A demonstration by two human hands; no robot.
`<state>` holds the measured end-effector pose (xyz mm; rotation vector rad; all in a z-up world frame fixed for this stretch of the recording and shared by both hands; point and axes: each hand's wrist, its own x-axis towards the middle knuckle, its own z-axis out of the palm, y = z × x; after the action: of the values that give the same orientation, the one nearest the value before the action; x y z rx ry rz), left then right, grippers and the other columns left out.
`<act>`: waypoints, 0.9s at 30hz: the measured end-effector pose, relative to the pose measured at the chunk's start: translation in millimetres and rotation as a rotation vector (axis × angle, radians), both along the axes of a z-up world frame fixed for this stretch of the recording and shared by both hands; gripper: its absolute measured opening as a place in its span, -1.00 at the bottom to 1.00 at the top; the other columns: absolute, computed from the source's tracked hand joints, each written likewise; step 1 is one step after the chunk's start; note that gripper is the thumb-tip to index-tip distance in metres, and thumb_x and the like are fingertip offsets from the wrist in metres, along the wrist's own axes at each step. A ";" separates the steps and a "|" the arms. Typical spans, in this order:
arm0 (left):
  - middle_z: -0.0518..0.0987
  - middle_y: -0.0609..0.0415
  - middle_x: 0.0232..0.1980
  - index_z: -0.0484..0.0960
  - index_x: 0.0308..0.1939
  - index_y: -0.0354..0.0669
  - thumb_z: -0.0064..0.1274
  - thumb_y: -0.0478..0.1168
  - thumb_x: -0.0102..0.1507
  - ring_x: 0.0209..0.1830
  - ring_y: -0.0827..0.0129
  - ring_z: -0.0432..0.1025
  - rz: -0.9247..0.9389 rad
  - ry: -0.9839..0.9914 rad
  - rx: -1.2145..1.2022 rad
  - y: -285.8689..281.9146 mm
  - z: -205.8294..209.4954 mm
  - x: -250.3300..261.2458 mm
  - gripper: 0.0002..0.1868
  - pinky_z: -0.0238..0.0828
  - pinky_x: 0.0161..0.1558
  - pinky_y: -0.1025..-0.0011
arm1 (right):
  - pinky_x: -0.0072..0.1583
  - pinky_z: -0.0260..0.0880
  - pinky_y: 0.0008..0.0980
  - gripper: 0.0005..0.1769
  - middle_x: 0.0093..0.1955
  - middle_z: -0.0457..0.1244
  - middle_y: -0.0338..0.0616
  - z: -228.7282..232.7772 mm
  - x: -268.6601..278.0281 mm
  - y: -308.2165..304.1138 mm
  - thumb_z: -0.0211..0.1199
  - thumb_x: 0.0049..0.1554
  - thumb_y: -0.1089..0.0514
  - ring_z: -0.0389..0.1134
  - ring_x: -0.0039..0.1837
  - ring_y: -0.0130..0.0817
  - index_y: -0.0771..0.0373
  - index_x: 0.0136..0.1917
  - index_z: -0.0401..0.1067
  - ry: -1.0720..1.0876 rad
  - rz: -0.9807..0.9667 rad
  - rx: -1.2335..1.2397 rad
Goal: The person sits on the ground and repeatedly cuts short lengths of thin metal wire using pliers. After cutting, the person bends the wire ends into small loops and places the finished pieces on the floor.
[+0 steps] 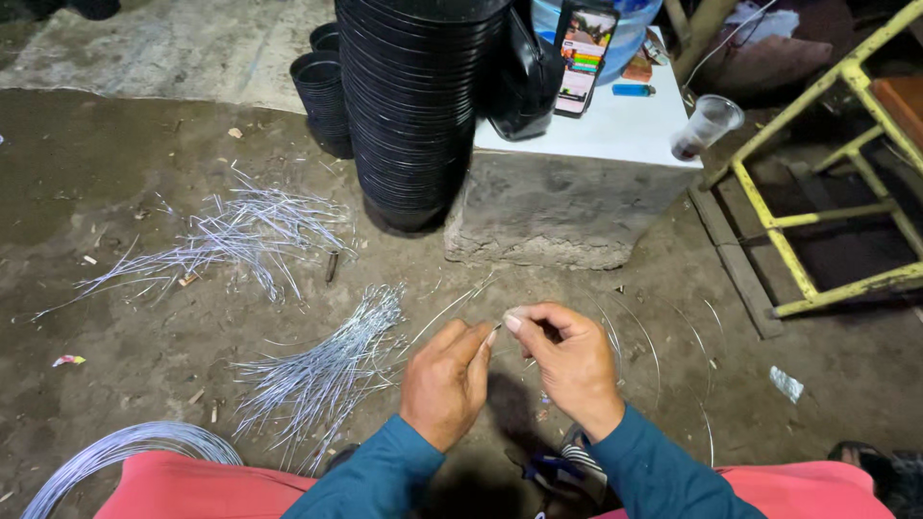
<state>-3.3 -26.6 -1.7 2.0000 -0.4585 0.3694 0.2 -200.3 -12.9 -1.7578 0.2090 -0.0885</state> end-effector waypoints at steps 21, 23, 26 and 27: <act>0.59 0.00 -0.41 0.74 -0.17 -0.30 0.17 -0.29 0.25 -0.48 0.38 0.48 -0.142 0.255 -0.192 11.0 12.1 0.0 -0.85 0.40 -0.43 0.42 | 0.03 0.42 -0.53 -0.59 -0.08 0.37 -0.31 13.8 5.5 -22.0 0.33 0.02 0.34 0.38 -0.04 -0.58 0.24 0.16 0.47 -0.050 0.396 0.225; 0.59 -0.02 -0.42 0.75 -0.18 -0.28 0.19 -0.29 0.23 -0.51 0.29 0.51 -0.141 0.197 -0.123 12.7 12.9 0.5 -0.85 0.40 -0.43 0.38 | -0.01 0.41 -0.50 -0.72 -0.11 0.40 -0.27 22.2 4.1 -23.1 0.36 0.05 0.34 0.38 -0.06 -0.54 0.29 0.08 0.54 -0.099 0.407 -0.007; 0.60 -0.04 -0.40 0.75 -0.18 -0.26 0.19 -0.30 0.22 -0.47 0.18 0.53 -0.177 0.122 -0.092 15.2 14.3 2.5 -0.86 0.42 -0.41 0.33 | -0.04 0.44 -0.48 -0.84 -0.16 0.43 -0.25 36.0 4.2 -26.0 0.37 0.07 0.31 0.43 -0.10 -0.50 0.28 -0.03 0.61 -0.203 0.443 -0.277; 0.60 -0.04 -0.38 0.75 -0.17 -0.25 0.18 -0.31 0.22 -0.45 0.16 0.53 -0.184 0.105 -0.074 15.8 14.4 2.6 -0.86 0.43 -0.39 0.32 | -0.05 0.45 -0.48 -0.87 -0.18 0.44 -0.26 40.1 4.1 -26.8 0.38 0.07 0.30 0.46 -0.12 -0.49 0.25 -0.06 0.62 -0.241 0.459 -0.354</act>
<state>-0.7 -10.8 12.7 1.8777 -0.5491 0.1638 4.4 -227.1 27.2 -2.0838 -0.4090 -0.0022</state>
